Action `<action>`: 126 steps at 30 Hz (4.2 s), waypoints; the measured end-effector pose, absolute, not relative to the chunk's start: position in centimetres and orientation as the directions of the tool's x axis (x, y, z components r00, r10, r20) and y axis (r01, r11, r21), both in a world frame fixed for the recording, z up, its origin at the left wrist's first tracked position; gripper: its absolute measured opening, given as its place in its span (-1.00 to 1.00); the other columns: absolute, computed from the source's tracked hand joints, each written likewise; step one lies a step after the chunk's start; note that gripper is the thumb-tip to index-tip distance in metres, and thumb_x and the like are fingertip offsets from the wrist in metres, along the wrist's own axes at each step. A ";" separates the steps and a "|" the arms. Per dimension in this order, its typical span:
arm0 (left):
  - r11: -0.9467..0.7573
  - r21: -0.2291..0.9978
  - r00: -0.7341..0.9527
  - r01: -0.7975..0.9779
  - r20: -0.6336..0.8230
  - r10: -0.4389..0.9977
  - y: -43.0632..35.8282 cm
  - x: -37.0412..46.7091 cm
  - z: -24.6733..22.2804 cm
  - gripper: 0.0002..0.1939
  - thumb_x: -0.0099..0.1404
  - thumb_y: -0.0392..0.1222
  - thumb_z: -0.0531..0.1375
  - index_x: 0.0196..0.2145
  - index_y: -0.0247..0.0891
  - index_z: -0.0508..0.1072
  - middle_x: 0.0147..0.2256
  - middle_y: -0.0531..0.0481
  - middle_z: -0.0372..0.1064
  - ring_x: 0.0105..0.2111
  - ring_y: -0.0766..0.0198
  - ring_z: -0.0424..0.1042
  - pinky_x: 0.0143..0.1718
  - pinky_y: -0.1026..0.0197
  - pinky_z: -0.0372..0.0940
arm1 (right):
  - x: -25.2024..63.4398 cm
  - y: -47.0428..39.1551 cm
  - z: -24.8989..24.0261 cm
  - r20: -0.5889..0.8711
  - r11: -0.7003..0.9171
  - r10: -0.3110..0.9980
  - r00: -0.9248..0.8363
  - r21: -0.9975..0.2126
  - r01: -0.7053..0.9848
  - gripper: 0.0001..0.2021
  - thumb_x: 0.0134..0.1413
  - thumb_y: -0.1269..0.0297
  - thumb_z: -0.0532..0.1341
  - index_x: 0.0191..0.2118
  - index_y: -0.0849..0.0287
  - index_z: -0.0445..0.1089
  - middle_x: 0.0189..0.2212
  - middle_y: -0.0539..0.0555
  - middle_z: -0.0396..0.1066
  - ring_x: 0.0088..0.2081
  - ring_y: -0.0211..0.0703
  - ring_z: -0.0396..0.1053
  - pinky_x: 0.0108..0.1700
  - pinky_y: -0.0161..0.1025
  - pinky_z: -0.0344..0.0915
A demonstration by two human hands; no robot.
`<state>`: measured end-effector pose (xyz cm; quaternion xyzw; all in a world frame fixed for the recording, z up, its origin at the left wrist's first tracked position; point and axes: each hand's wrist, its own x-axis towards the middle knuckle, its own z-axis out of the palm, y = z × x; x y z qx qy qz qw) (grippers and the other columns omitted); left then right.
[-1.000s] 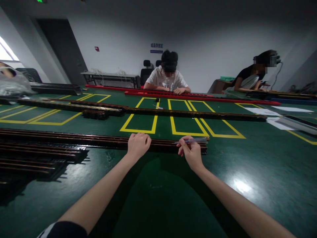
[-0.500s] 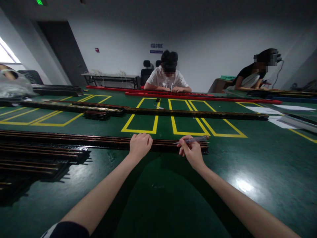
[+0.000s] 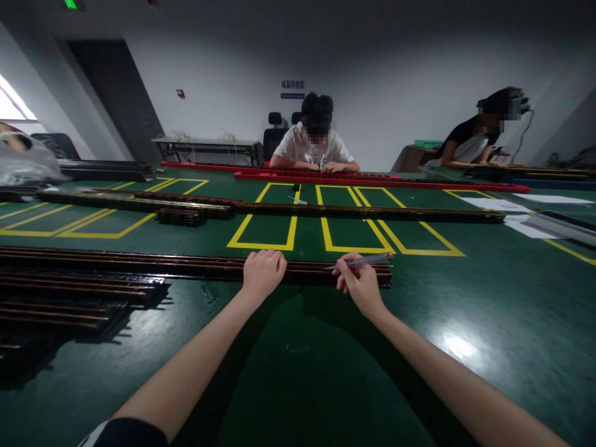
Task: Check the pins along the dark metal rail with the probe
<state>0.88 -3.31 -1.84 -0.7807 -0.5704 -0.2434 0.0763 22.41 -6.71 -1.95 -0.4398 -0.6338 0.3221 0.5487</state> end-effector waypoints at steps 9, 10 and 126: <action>-0.331 0.126 0.233 0.935 0.486 0.843 -3.4 1.0 -1.7 -0.57 0.33 -0.19 -0.13 -0.40 -0.28 0.51 -0.36 -0.10 0.52 -0.38 0.22 0.47 -0.36 0.17 0.27 | 22.3 -6.7 -2.0 0.410 0.400 0.912 0.003 -0.892 0.212 -0.69 0.09 0.00 0.13 -0.40 0.17 0.25 -0.55 0.01 0.37 -0.67 -0.34 0.30 -0.72 -0.42 0.20; -0.331 0.131 0.232 0.934 0.483 0.844 -3.4 1.0 -1.7 -0.56 0.33 -0.19 -0.13 -0.40 -0.28 0.51 -0.36 -0.10 0.52 -0.38 0.22 0.47 -0.35 0.17 0.27 | 22.4 -6.7 -2.0 0.409 0.400 0.912 0.001 -0.892 0.212 -0.70 0.09 0.00 0.13 -0.40 0.17 0.25 -0.55 0.01 0.37 -0.67 -0.34 0.30 -0.72 -0.42 0.20; -0.324 0.121 0.229 0.938 0.485 0.844 -3.3 1.0 -1.9 -0.57 0.34 -0.19 -0.13 -0.39 -0.31 0.51 -0.36 -0.10 0.52 -0.38 0.24 0.46 -0.34 0.17 0.26 | 22.3 -6.8 -1.9 0.405 0.399 0.914 -0.008 -0.898 0.187 -0.71 0.10 0.03 0.14 -0.40 0.17 0.24 -0.55 -0.01 0.34 -0.67 -0.35 0.27 -0.72 -0.43 0.16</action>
